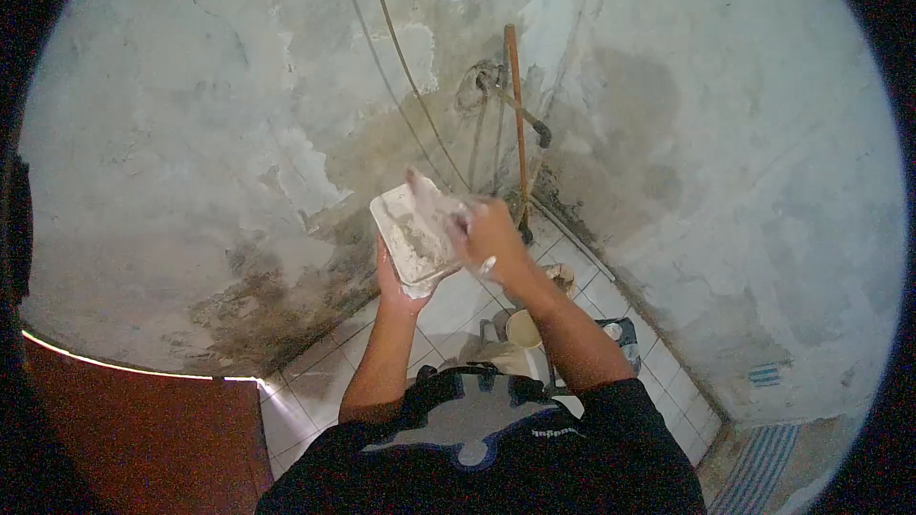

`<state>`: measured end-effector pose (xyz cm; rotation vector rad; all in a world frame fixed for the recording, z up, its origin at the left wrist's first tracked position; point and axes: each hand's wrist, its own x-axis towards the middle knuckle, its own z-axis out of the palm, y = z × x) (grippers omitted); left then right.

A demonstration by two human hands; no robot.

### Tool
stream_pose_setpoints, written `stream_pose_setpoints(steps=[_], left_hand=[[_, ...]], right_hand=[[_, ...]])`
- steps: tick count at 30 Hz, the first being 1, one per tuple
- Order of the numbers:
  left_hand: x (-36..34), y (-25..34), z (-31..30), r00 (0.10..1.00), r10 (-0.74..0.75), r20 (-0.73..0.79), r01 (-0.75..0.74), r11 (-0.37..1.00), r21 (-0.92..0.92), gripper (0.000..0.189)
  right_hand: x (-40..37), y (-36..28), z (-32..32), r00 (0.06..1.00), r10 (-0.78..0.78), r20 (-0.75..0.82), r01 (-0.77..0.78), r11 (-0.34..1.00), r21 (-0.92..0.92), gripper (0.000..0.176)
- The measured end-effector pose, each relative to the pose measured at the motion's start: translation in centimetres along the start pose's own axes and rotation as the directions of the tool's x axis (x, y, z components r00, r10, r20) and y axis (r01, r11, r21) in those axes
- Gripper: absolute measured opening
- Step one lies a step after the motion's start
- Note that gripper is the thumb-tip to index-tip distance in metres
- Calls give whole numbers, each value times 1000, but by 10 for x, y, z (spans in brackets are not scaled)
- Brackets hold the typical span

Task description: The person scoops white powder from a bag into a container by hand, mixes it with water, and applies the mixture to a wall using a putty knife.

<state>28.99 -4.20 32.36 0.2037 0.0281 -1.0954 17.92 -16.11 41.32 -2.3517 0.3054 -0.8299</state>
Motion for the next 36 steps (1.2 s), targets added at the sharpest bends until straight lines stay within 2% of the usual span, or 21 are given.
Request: stream_pose_setpoints(steps=[3,5,6,7,9,11,13,15,18,20,22,23,24,25,28,30,31,33,36], left_hand=[[-6,1,6,1000,-21,-16,20,1000,-7,59],[-9,3,1,996,-88,6,88,995,-43,58],[-11,3,5,997,-83,6,83,996,-42,58],[-13,4,10,992,-123,-10,122,991,-48,61],[-14,4,11,987,-157,-20,156,986,-52,63],[-11,5,7,983,-182,-15,182,983,-6,62],[-12,4,9,989,-145,-32,145,989,14,61],[-12,3,10,993,-111,-48,113,993,38,60],[-10,5,11,1000,-22,-10,22,1000,15,58],[-9,8,19,997,71,-35,-69,997,47,58],[-9,10,37,994,108,3,-108,989,97,59],[-8,11,44,989,145,36,-149,979,141,59],[-5,13,45,989,146,40,-150,979,140,59],[-2,16,44,986,154,56,-161,974,156,60],[3,22,49,985,155,79,-166,973,163,60],[5,24,50,985,151,82,-162,975,150,61],[5,26,49,982,164,96,-174,979,106,61],[6,27,43,978,181,104,-188,980,59,61],[9,28,34,983,114,142,-112,993,-26,59]], right_hand=[[9,-2,-17,998,25,-53,-30,995,-95,24],[14,-7,-26,982,185,-44,-186,982,-26,27],[15,-3,-23,986,159,-57,-165,976,-140,28],[14,-2,-21,986,155,-56,-161,977,-137,28],[14,-4,-21,966,258,-12,-259,965,-41,29],[13,-1,-17,969,244,-36,-243,970,18,30],[13,-1,-17,971,233,-63,-228,971,79,31],[16,-4,-23,942,329,-67,-315,935,162,32],[15,10,-23,936,346,-64,-337,935,113,31],[11,17,-21,938,338,-79,-325,934,148,29],[12,7,-26,940,329,-93,-310,934,178,28],[13,-1,-30,948,286,-140,-240,931,275,25],[14,-10,-35,950,246,-190,-165,917,365,23],[15,-13,-38,951,243,-191,-162,918,363,23],[16,-14,-43,941,301,-156,-224,897,381,21],[15,-9,-43,913,368,-174,-239,831,502,17],[16,-8,-44,915,365,-169,-241,833,498,17],[17,-12,-45,884,435,-172,-248,748,616,16],[19,-21,-44,860,476,-183,-250,707,662,13]])
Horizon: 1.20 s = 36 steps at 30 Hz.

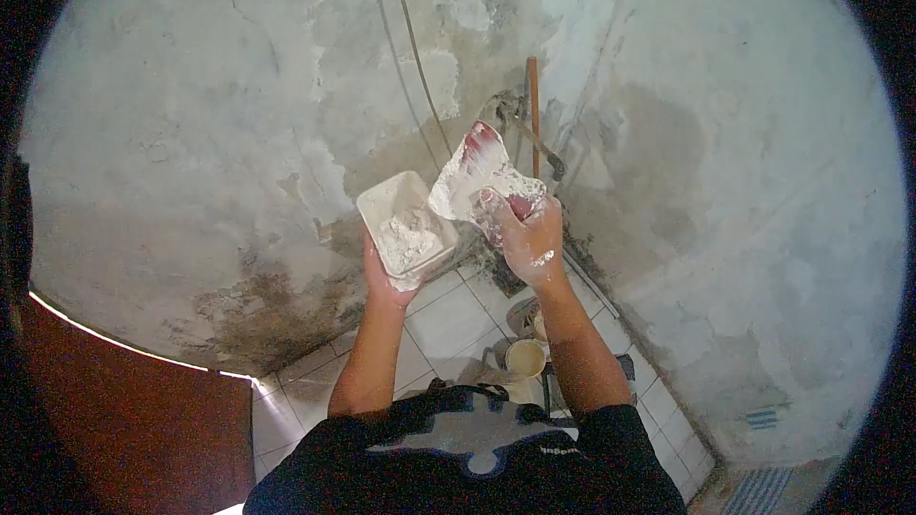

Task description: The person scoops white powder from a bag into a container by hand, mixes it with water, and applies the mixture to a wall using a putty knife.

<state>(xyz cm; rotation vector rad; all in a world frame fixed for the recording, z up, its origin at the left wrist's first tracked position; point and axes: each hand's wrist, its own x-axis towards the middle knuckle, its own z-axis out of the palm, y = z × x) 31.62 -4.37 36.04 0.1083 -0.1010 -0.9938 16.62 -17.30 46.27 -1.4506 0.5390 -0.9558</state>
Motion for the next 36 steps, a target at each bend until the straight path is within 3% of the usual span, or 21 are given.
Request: stream_pose_setpoints(steps=[6,8,12,15,17,20,27,29,32,36], left_hand=[[-2,-12,-3,981,-169,-97,182,972,147,56],[-1,-16,-1,978,-123,-167,146,980,135,56],[-9,-11,8,987,-75,-141,104,972,209,57],[-15,-4,11,992,-58,-113,81,975,209,59],[-21,2,2,998,-50,-33,54,992,112,60],[-26,7,-4,999,-13,-41,14,1000,20,60],[-28,6,-7,983,-51,-178,64,996,68,54],[-26,3,-9,969,-160,-190,186,974,132,53],[-29,0,-1,963,-209,-170,238,956,172,53],[-18,-10,3,959,-103,-264,168,957,235,54]], right_hand=[[-3,-9,-2,993,72,94,-61,992,-112,21],[-3,-1,-4,994,48,94,-33,987,-157,22],[-2,12,-4,994,47,94,-25,974,-224,24],[-2,10,-4,987,107,120,-92,987,-129,24],[-5,2,1,986,117,115,-107,990,-91,21],[-8,-7,2,980,127,150,-121,991,-53,20],[-10,-8,2,965,142,221,-145,989,-4,25],[-10,-4,4,967,143,209,-146,989,-3,25],[-8,1,6,975,126,183,-120,992,-43,25],[-7,7,1,978,130,161,-117,990,-84,27]])
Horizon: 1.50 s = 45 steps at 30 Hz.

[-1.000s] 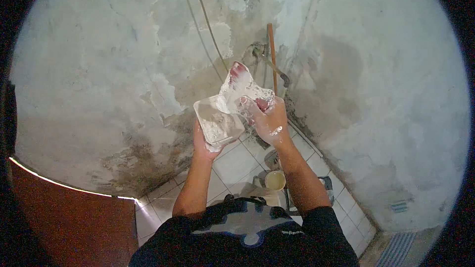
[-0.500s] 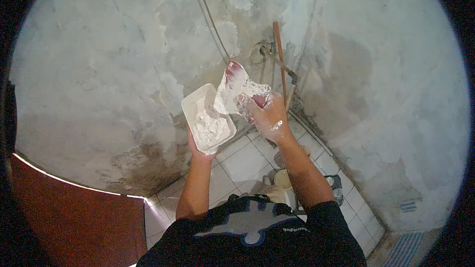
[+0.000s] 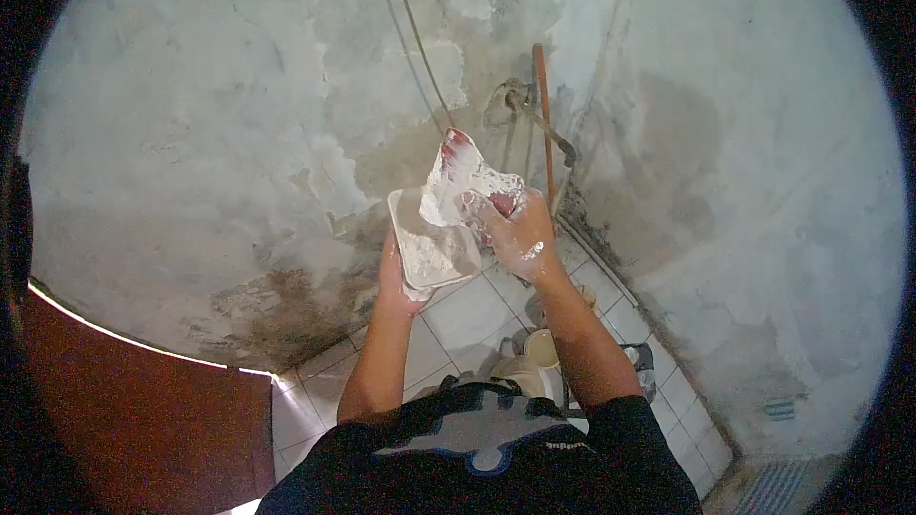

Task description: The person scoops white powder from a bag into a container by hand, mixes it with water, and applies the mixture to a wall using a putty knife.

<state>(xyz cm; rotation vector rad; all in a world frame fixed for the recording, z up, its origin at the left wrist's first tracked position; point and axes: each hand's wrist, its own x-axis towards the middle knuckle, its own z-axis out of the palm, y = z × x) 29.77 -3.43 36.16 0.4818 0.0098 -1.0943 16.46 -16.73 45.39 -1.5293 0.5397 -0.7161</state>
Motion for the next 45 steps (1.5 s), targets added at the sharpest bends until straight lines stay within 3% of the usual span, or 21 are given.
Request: stream_pose_setpoints(steps=[1,3,10,11,12,13,15,16,18,21,25,27,31,34,36,40,42,43,45], left_hand=[[2,-1,4,999,47,5,-47,998,49,55],[3,-3,10,996,89,18,-90,991,98,57],[5,-3,23,988,106,110,-114,991,76,58],[6,-4,23,988,103,114,-110,992,55,58],[9,-7,23,988,102,115,-109,992,58,58],[11,-9,22,988,121,101,-122,992,8,58],[13,-13,16,988,134,81,-131,990,-43,58],[13,-14,13,988,142,68,-138,989,-55,57],[12,-16,10,987,150,52,-147,987,-71,57],[12,-20,10,985,166,44,-164,986,-43,56],[13,-32,2,982,184,52,-180,981,-68,59],[9,-34,7,979,195,50,-192,980,-58,60],[2,-41,15,983,178,49,-177,984,-26,59],[0,-43,12,987,158,31,-157,986,-49,58],[0,-40,13,986,155,65,-150,986,-68,58],[-4,-30,10,982,158,103,-147,983,-106,58],[-6,-31,8,984,150,96,-138,983,-117,57],[-6,-33,10,985,148,93,-137,984,-113,57],[-6,-35,11,984,150,95,-139,984,-110,57]], right_hand=[[0,3,-3,1000,3,-10,-3,1000,-3,27],[3,8,-11,997,-77,-15,72,979,-192,30],[11,23,-21,998,-67,-13,61,960,-275,32],[11,21,-22,953,-300,28,280,846,-453,32],[10,16,-21,857,-503,111,461,652,-602,32],[8,9,-21,858,-502,108,458,654,-602,32],[2,-3,-19,966,-236,100,239,688,-685,33],[2,0,-19,968,-232,101,236,687,-687,33],[3,9,-17,990,-25,139,117,698,-706,36],[-1,22,-9,980,38,197,115,698,-707,39],[5,46,2,977,-87,197,205,652,-730,38],[9,56,9,926,-324,193,356,581,-732,36],[14,54,19,919,-342,198,382,637,-670,33],[8,44,22,923,-268,275,383,667,-639,31],[5,37,20,871,-256,420,480,629,-612,30],[-1,35,2,882,-122,455,392,726,-565,31],[7,38,-9,837,-104,537,485,595,-641,30],[13,39,-12,836,-108,539,489,592,-641,30],[21,39,-15,836,-239,494,533,569,-626,29]])
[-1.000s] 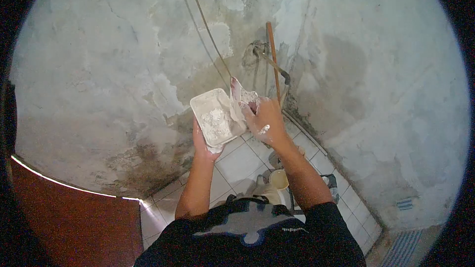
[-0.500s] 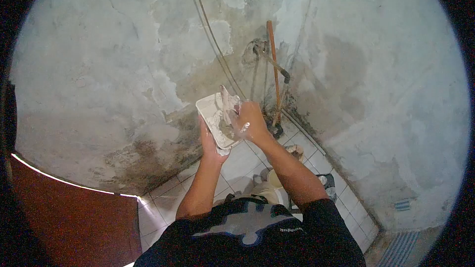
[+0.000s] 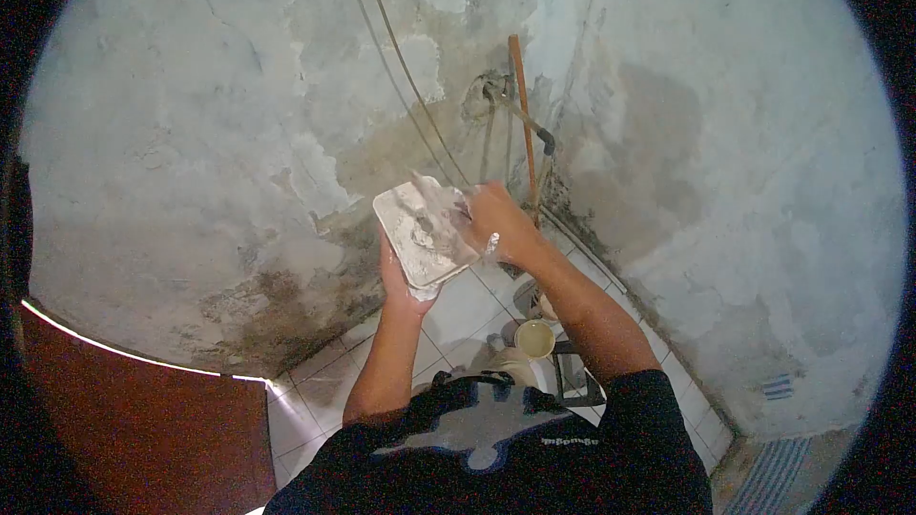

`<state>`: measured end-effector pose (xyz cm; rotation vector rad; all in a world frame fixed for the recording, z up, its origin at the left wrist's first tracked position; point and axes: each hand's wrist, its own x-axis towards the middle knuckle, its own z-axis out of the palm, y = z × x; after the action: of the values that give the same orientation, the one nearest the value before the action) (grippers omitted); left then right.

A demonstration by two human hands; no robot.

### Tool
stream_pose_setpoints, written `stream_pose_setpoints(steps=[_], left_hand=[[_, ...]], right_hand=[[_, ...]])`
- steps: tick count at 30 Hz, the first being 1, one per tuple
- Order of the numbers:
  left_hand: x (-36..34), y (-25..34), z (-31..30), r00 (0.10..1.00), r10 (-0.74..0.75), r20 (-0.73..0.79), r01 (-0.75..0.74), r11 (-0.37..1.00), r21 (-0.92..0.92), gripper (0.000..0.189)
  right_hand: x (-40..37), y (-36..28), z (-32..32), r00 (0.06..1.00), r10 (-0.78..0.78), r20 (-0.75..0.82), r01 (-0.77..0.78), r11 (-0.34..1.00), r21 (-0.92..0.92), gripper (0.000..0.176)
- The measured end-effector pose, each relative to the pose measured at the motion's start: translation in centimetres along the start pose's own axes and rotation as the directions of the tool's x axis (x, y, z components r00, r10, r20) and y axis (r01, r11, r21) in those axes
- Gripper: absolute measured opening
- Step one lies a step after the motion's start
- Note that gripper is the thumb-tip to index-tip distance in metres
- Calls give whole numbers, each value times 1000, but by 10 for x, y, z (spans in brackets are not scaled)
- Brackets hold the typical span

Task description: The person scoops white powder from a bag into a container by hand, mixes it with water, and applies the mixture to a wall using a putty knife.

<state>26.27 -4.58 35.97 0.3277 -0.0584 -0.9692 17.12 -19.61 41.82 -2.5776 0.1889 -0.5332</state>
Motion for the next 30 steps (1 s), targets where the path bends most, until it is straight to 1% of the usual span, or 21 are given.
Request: stream_pose_setpoints(steps=[1,3,4,6,7,9,10,12,13,15,16,18,19,21,22,24,25,26,27,28,30], left_hand=[[1,-1,-3,1000,-24,4,24,1000,-11,56],[0,-3,-4,999,-45,10,45,999,-20,55],[-1,-5,-3,999,-48,9,48,999,-12,55],[-1,-3,-6,999,-49,5,49,999,-1,54],[2,-1,-10,999,-36,-1,36,999,-11,53],[3,4,-10,1000,-14,-8,14,1000,-22,53],[2,7,-4,1000,14,-1,-14,1000,-23,52],[2,13,-3,999,50,2,-50,998,-28,52],[3,16,-6,998,65,-1,-65,997,-40,52],[4,18,-6,997,79,-6,-79,996,-52,52],[3,17,-3,997,75,-10,-75,997,-34,53],[1,14,-2,998,61,-15,-61,998,-15,53],[2,12,-3,998,55,-22,-55,998,5,55],[1,9,-3,998,47,-33,-46,999,26,56],[0,7,-1,999,37,-36,-36,998,44,57],[-1,1,1,999,27,-37,-25,998,63,58],[-2,-4,-1,999,5,-54,-1,997,72,59],[-4,-8,-3,997,-18,-73,24,996,80,59],[-5,-9,-2,999,-41,-20,42,996,73,66],[-6,-8,-1,999,-45,-18,47,996,79,66],[-8,-5,3,999,1,-50,2,999,50,58]], right_hand=[[1,-2,-2,1000,-4,-2,4,1000,-2,29],[5,-12,-7,993,12,-120,-20,998,-63,29],[5,-22,-9,993,8,-122,-16,998,-62,29],[-2,-45,-8,985,172,-32,-167,979,115,29],[-8,-49,-6,985,168,-32,-163,979,118,29],[-21,-54,-2,992,90,-93,-76,987,139,29],[-26,-57,-1,993,81,-88,-68,988,140,29],[-32,-61,-1,960,11,-280,73,955,287,28],[-34,-63,-4,961,7,-275,76,954,289,28],[-37,-66,-8,992,36,-125,2,956,293,27],[-36,-65,-3,991,39,-125,-1,956,295,27],[-29,-62,13,992,-59,-110,80,977,199,24],[-24,-63,16,992,-54,-113,75,977,198,24],[-14,-66,22,998,20,-66,-8,984,176,26],[-9,-64,28,997,24,-67,-12,984,177,26],[3,-58,41,978,2,-211,25,992,123,25],[9,-55,42,977,4,-215,23,992,123,25],[16,-53,42,986,37,-164,-28,998,59,25],[21,-51,40,990,74,-116,-76,997,-9,25],[23,-49,36,989,78,-123,-79,997,-7,25],[19,-43,23,993,110,-37,-105,988,110,25]])
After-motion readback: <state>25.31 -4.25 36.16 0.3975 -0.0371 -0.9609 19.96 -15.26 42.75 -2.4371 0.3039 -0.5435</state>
